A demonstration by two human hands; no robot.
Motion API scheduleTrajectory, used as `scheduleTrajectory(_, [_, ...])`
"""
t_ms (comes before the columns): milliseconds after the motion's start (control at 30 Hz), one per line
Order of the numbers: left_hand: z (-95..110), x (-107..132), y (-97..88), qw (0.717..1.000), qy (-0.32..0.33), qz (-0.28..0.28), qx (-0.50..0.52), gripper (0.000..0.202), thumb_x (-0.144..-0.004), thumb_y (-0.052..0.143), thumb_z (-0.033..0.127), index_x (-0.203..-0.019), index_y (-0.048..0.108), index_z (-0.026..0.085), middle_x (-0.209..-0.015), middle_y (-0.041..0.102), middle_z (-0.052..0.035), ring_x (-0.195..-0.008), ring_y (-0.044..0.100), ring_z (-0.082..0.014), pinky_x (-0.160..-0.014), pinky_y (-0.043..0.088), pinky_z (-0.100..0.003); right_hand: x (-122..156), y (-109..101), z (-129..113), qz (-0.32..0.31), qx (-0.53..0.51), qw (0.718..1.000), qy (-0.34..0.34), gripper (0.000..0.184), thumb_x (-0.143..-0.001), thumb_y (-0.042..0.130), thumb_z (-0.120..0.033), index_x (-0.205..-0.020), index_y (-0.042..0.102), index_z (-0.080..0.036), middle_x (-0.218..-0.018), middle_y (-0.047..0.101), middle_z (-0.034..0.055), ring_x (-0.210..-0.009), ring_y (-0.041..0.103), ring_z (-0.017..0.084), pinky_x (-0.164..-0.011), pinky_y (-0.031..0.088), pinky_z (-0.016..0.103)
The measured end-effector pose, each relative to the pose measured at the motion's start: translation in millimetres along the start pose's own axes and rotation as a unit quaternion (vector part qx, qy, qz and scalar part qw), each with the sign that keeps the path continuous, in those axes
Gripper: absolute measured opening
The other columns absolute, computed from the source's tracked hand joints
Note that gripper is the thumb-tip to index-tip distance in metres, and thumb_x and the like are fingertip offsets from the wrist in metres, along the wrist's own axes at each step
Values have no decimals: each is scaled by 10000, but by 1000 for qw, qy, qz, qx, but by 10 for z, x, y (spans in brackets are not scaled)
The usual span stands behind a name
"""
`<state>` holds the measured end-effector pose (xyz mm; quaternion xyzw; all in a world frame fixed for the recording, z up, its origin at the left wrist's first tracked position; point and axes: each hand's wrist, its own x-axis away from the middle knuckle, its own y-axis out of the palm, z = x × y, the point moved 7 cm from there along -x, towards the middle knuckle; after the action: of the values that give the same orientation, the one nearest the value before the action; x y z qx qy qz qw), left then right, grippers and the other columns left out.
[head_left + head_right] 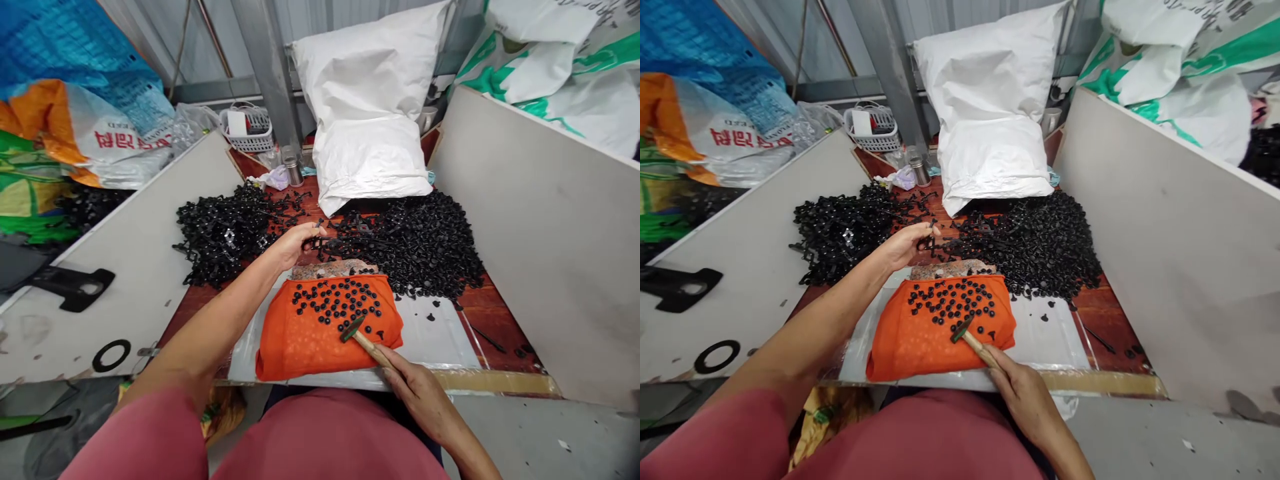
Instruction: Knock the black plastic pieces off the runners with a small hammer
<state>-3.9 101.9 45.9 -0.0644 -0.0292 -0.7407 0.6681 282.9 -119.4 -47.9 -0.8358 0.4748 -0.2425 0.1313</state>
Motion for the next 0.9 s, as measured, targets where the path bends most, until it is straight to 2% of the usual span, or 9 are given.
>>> scheduleTrajectory(67, [-40,319,-156,999,-2,-4,-45,329,-823,677,498,-855,685,171,-696,557,4,-588,446,-110,-538,324,-225,-11,11,55,-8,9,1000,6,518,-1049,433,-472,-1541,518,-334,-1529,567,10,-1418,529,268,-1205,382,456])
scheduleTrajectory(133, [-109,649,-325,989,10,-4,-145,400,-868,612,574,-816,680,183,-709,570,0,-640,461,-131,-595,349,-239,-17,12,89,-12,20,1000,11,530,-1050,421,-477,-1549,509,-319,-1541,554,19,-1429,517,267,-1211,373,464])
scheduleTrajectory(233, [-314,1087,-510,953,16,-13,-302,421,-907,542,554,-695,600,194,-698,552,8,-685,461,-147,-632,341,-248,-14,9,104,-13,33,999,17,537,-1052,409,-476,-1553,504,-308,-1549,545,25,-1437,506,267,-1214,367,474])
scheduleTrajectory(333, [-616,1358,-602,932,-12,-13,-362,421,-932,476,499,-651,561,196,-657,541,18,-672,485,-149,-628,336,-248,-9,-2,112,-1,41,999,22,543,-1047,421,-492,-1544,519,-296,-1533,560,37,-1415,531,272,-1190,407,467])
scheduleTrajectory(433, [-863,1433,-626,934,-24,19,-356,371,-905,489,454,-688,642,195,-682,623,11,-712,563,-163,-654,373,-242,-8,-16,130,16,58,998,22,534,-1034,452,-491,-1519,552,-292,-1501,591,41,-1372,578,279,-1157,454,458])
scheduleTrajectory(567, [-1057,1375,-628,949,-30,80,-303,377,-873,520,476,-708,694,184,-695,674,-1,-688,575,-163,-652,382,-252,0,-28,148,30,90,995,18,521,-1034,453,-478,-1514,556,-304,-1498,593,25,-1357,591,272,-1146,471,442])
scheduleTrajectory(667, [-1135,1332,-612,954,-41,90,-282,395,-863,537,502,-700,698,180,-679,673,-2,-661,558,-155,-623,362,-254,10,-28,144,33,106,994,15,521,-1042,440,-478,-1527,537,-313,-1505,586,20,-1356,592,266,-1140,480,434])
scheduleTrajectory(900, [-1177,1333,-600,947,-43,83,-307,405,-866,529,504,-688,688,176,-639,630,6,-627,518,-140,-584,328,-242,19,-27,140,40,110,993,10,513,-1043,459,-475,-1527,537,-325,-1494,596,16,-1345,601,266,-1132,488,421])
